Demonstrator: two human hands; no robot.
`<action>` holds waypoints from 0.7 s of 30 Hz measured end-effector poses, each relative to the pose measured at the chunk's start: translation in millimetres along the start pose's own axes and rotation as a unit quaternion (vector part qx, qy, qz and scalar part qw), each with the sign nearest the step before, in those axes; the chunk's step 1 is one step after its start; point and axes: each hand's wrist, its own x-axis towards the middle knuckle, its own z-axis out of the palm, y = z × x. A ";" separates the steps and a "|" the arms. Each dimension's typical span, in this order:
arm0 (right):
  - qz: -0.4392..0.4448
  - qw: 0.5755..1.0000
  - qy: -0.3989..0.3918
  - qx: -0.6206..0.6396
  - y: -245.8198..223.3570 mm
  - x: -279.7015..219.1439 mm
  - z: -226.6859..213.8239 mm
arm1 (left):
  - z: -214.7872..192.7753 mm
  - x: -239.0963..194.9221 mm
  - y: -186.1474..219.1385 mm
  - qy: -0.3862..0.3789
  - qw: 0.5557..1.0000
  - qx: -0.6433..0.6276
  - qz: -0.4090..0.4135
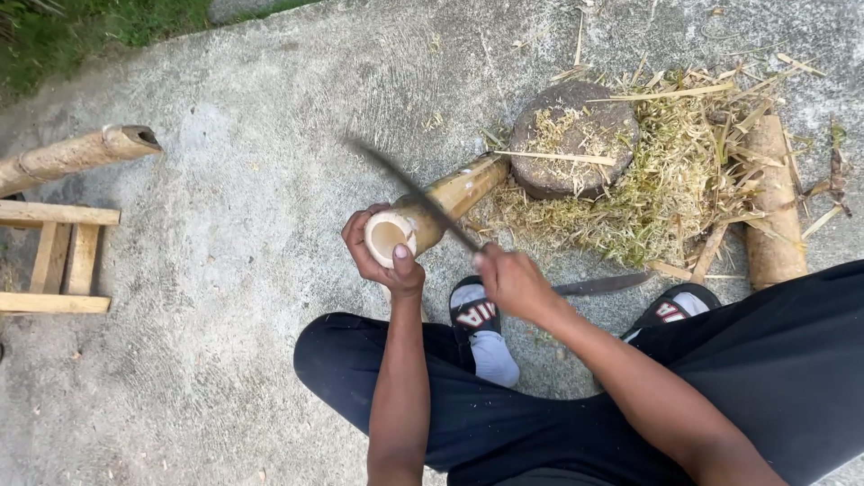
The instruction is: The recorder is using a large knife to strip or shave the outer layer of a bamboo pole.
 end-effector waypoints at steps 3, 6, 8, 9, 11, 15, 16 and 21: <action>0.096 0.994 -0.046 0.008 -5.3 5.5 -9.6 | 1.1 0.9 -4.2 0.013 1.000 0.014 0.004; 0.053 0.997 -0.047 -0.008 -10.3 -11.8 -4.9 | -0.3 1.7 -4.7 0.004 1.000 0.001 -0.008; 0.067 0.996 -0.060 -0.015 5.7 0.5 -1.4 | -0.5 -0.2 -4.8 0.002 1.000 0.009 -0.010; 0.076 0.994 -0.073 -0.022 12.7 6.9 0.2 | -1.6 -0.9 -3.8 0.004 1.000 0.018 -0.010; 0.097 0.993 -0.046 -0.044 84.4 -5.1 29.0 | -7.2 -5.4 -2.6 0.005 1.000 0.024 -0.015; 0.093 0.984 0.097 -0.121 148.5 20.7 35.7 | 6.1 3.4 -10.1 0.003 0.996 -0.078 -0.036; 0.099 0.983 0.090 -0.122 129.3 13.1 30.2 | 4.8 0.5 -8.7 0.004 0.996 -0.075 -0.044; 0.125 0.992 0.000 -0.019 54.6 13.9 10.5 | 9.1 4.2 -10.5 0.049 0.989 -0.117 -0.073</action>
